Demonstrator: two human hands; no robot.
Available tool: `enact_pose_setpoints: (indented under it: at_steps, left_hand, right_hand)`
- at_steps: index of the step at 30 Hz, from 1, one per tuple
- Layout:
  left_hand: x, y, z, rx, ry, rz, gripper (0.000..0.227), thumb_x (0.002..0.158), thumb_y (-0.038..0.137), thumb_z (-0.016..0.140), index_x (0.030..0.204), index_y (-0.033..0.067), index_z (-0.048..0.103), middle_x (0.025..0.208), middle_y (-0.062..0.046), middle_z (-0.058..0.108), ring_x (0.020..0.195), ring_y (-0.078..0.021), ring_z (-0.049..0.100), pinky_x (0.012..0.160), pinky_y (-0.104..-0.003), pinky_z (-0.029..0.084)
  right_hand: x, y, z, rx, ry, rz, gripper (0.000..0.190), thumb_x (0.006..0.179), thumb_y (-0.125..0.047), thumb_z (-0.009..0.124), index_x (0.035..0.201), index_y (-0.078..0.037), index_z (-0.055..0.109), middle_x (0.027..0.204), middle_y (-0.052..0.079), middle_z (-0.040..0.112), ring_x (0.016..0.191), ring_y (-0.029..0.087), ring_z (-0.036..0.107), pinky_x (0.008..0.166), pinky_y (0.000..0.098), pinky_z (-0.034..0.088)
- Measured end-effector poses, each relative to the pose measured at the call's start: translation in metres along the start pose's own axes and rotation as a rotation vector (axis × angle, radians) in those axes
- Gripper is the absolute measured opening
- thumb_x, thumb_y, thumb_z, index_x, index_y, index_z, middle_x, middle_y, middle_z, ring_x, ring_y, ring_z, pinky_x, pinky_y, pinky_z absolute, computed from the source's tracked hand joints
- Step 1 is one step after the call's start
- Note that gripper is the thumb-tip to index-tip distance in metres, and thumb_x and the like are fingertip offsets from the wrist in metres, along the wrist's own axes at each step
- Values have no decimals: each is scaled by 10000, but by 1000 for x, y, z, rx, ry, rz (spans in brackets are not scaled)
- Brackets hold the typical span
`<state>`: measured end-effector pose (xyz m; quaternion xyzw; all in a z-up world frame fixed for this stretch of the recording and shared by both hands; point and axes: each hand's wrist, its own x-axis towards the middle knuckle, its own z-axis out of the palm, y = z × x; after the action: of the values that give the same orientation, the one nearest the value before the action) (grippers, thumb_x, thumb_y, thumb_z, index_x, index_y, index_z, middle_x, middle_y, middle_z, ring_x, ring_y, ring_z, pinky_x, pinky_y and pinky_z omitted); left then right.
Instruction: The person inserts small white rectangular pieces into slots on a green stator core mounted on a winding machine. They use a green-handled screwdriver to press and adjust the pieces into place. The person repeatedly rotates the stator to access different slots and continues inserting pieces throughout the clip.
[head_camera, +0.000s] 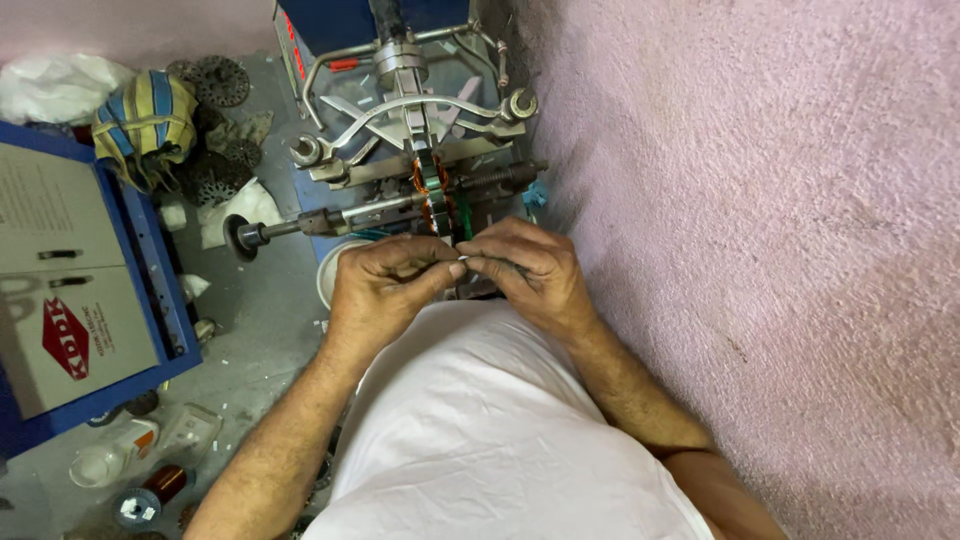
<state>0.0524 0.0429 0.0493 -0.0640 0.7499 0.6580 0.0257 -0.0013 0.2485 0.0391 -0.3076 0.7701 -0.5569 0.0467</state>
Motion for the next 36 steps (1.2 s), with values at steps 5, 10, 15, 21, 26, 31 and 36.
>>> enact_pose_setpoints:
  at_steps: [5,10,15,21,26,31,36]
  left_hand:
    - [7,4,-4,59,-32,34,141,867,172,831,978,88,810,902,-32,805,744,-101,750,643,-236,609]
    - [40,-4,-26,440,28,242,331,938,250,762,1229,97,730,1228,-113,717,1105,-261,686,932,-410,554]
    - [69,-16,-46,455,-149,327,484,1026,209,666,1490,108,571,1533,-125,559,1395,-331,527,1144,-472,439]
    - [77,-21,-49,413,-218,208,520,926,219,748,1425,175,609,1479,-49,610,1370,-259,582,1112,-427,495]
    - [77,-20,-49,367,-208,195,494,890,185,782,1368,180,657,1427,-20,658,1307,-233,647,1059,-406,552]
    - [77,-21,-47,358,-200,212,481,894,194,786,1358,175,663,1417,-16,664,1299,-234,653,1020,-405,583]
    - [76,-22,-46,347,-196,187,461,906,211,774,1353,177,666,1424,-12,664,1266,-223,673,1012,-411,593]
  right_hand:
    - [3,14,-3,7,-1,-21,204,923,-48,789,1121,-65,744,1037,68,735,935,174,729,796,285,607]
    - [32,49,0,-153,-10,-33,157,940,-108,803,1092,-106,763,1024,44,739,916,155,732,781,281,629]
    - [59,67,-6,-235,-59,-62,188,926,-146,802,1103,-88,773,1002,55,702,936,185,709,819,327,598]
    - [74,66,-6,-270,-204,-17,170,913,-157,801,1074,-110,777,1016,48,707,918,179,707,812,316,603]
    - [77,61,-6,-359,-272,-24,149,929,-155,779,1063,-92,768,996,49,683,892,188,697,779,324,602]
    - [76,55,-9,-394,-289,-47,138,938,-138,761,1063,-81,768,991,43,674,888,194,690,781,333,597]
    - [74,60,-3,-399,-287,-37,163,926,-161,772,1060,-70,750,998,57,676,868,186,686,774,311,598]
